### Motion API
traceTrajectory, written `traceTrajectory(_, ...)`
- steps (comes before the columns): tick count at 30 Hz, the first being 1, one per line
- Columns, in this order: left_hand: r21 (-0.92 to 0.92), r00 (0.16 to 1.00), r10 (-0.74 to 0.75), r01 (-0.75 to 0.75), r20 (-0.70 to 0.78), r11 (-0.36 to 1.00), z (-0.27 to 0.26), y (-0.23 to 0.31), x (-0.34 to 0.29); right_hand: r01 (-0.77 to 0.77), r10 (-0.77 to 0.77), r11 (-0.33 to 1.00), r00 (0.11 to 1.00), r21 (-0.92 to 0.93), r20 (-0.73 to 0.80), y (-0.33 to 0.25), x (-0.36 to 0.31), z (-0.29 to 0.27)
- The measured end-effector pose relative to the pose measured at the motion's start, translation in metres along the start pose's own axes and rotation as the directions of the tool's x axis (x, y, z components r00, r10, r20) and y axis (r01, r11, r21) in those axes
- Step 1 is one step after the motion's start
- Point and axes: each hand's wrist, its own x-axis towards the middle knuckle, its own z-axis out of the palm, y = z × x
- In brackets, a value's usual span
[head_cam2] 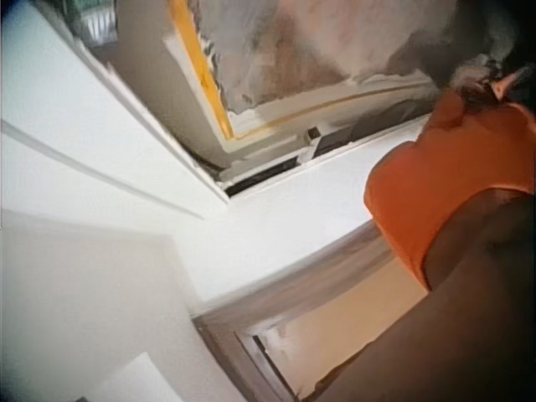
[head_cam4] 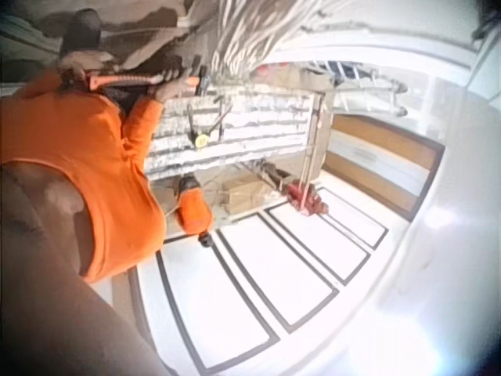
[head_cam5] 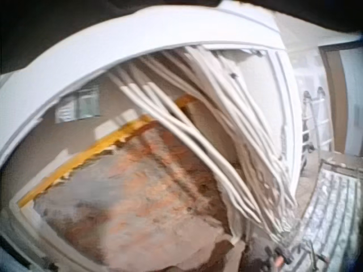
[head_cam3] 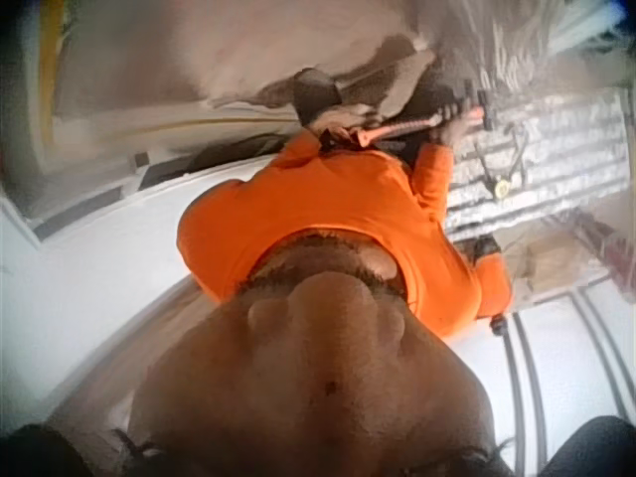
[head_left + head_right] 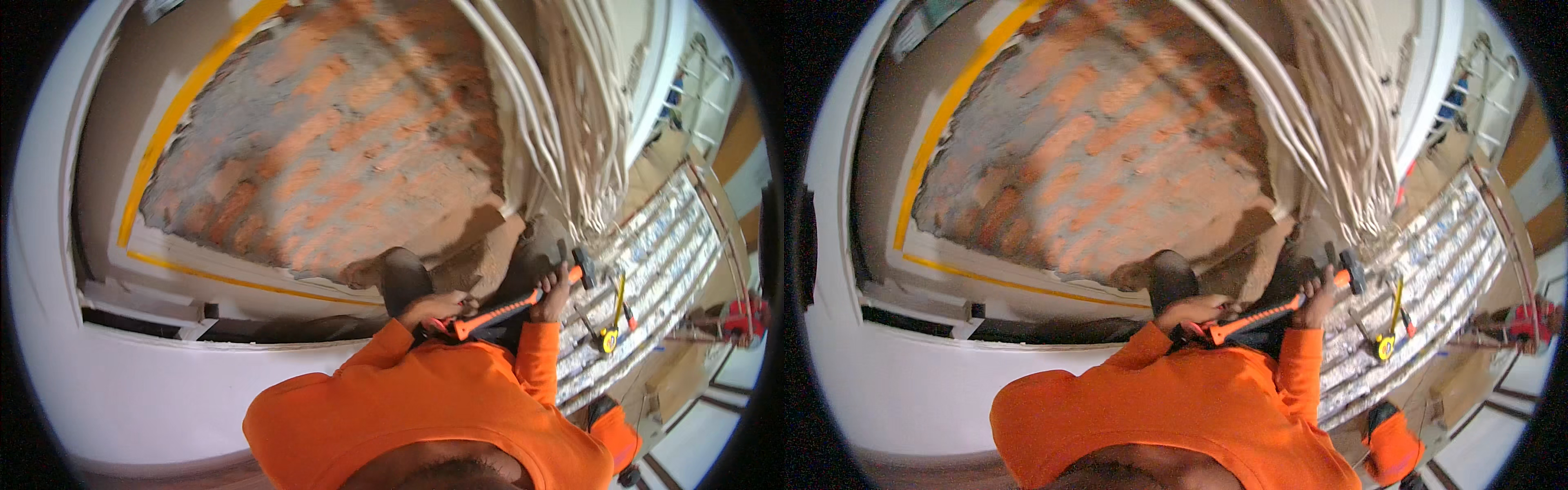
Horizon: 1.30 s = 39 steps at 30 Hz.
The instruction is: The person uses a hammer and a red-handled chisel to chip away at a brick wall section, creating a groove or opening. The person repeatedly strikes the chisel against the wall surface to remove material.
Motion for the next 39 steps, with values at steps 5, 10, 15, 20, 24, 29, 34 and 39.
traceTrajectory(5, 0.037, 0.999, 0.031, -0.030, -0.026, 0.999, -0.001, 0.007, -0.020, -0.067, 0.043, 0.971, 0.993, 0.229, 0.109, 0.009, 0.031, -0.039)
traceTrajectory(10, -0.513, 0.935, -0.268, 0.116, -0.233, 0.850, 0.014, 0.051, -0.023, -0.357, 0.333, 0.688, 0.929, 0.631, 0.163, -0.040, 0.045, -0.064)
traceTrajectory(15, -0.686, 0.857, -0.351, -0.005, -0.378, 0.728, 0.025, 0.075, -0.049, -0.374, 0.495, 0.644, 0.869, 0.667, 0.010, -0.044, 0.089, -0.150)
traceTrajectory(20, -0.662, 0.753, -0.342, -0.161, -0.562, 0.732, -0.010, 0.085, -0.091, -0.306, 0.526, 0.720, 0.826, 0.623, -0.202, 0.003, 0.117, -0.269)
traceTrajectory(24, -0.633, 0.612, -0.396, -0.230, -0.685, 0.739, -0.030, 0.099, -0.140, -0.332, 0.510, 0.730, 0.847, 0.598, -0.152, -0.002, 0.098, -0.281)
traceTrajectory(29, -0.468, 0.494, -0.396, -0.027, -0.775, 0.883, -0.038, 0.125, -0.170, -0.388, 0.403, 0.914, 0.902, 0.121, -0.152, 0.006, 0.102, -0.283)
traceTrajectory(34, -0.497, 0.476, -0.415, -0.053, -0.775, 0.866, -0.034, 0.057, -0.171, -0.442, 0.444, 0.896, 0.895, 0.046, -0.048, -0.010, 0.103, -0.315)
traceTrajectory(39, -0.420, 0.702, -0.348, 0.077, -0.621, 0.904, -0.053, 0.071, -0.155, -0.408, 0.410, 0.911, 0.890, 0.050, -0.201, -0.026, 0.088, -0.318)
